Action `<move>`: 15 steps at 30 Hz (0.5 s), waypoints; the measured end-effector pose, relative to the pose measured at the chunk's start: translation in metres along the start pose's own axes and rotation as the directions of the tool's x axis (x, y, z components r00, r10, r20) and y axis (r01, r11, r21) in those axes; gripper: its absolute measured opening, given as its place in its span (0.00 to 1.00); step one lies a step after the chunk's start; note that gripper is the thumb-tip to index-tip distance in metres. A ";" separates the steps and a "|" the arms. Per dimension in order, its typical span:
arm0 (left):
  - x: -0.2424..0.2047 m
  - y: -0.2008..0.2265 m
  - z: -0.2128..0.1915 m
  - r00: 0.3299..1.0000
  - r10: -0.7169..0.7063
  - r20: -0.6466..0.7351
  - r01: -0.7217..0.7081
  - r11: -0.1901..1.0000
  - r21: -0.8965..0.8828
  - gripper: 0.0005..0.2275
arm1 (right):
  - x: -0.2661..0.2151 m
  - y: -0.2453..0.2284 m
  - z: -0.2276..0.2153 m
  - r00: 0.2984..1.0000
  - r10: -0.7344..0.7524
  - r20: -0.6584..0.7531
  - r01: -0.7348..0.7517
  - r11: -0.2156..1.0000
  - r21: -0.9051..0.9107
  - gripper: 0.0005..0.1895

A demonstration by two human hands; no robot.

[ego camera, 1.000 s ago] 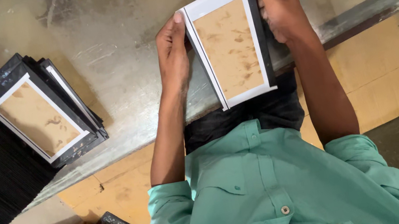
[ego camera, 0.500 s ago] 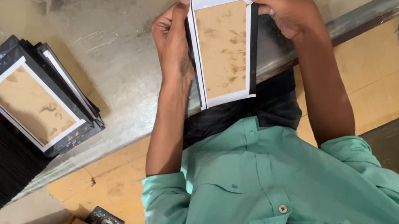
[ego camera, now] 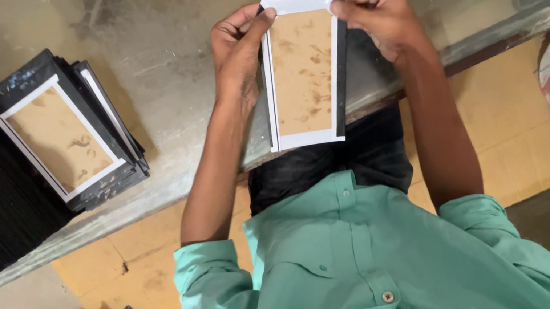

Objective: The person assembles picture frames by placing a backing board into a frame, inserting a decorative insert, and securing the components. The person handles multiple frames one at a time, stacking completed units on the table.

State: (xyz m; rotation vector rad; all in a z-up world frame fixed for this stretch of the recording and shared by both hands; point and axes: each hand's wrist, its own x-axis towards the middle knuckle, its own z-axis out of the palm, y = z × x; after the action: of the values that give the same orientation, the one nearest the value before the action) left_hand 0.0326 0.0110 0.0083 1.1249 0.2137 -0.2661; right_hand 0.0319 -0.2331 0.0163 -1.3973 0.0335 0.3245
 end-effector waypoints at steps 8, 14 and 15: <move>0.011 0.046 -0.034 0.628 0.329 0.705 -0.773 0.162 0.613 0.17 | -0.013 -0.002 0.019 0.814 -0.535 0.227 0.492 0.427 -0.758 0.11; -0.007 0.040 -0.028 0.777 0.004 0.629 -0.592 0.344 0.729 0.24 | -0.028 0.006 0.026 0.895 -0.435 0.097 0.338 0.521 -0.784 0.07; -0.010 0.037 -0.027 0.735 0.072 0.675 -0.662 0.297 0.689 0.22 | -0.030 0.004 0.027 0.911 -0.407 0.068 0.301 0.541 -0.785 0.06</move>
State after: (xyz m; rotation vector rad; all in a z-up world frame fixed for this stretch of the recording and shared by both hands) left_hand 0.0340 0.0517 0.0311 2.1305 -0.8760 -0.2344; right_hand -0.0025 -0.2126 0.0234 -2.2655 -0.3382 -0.1370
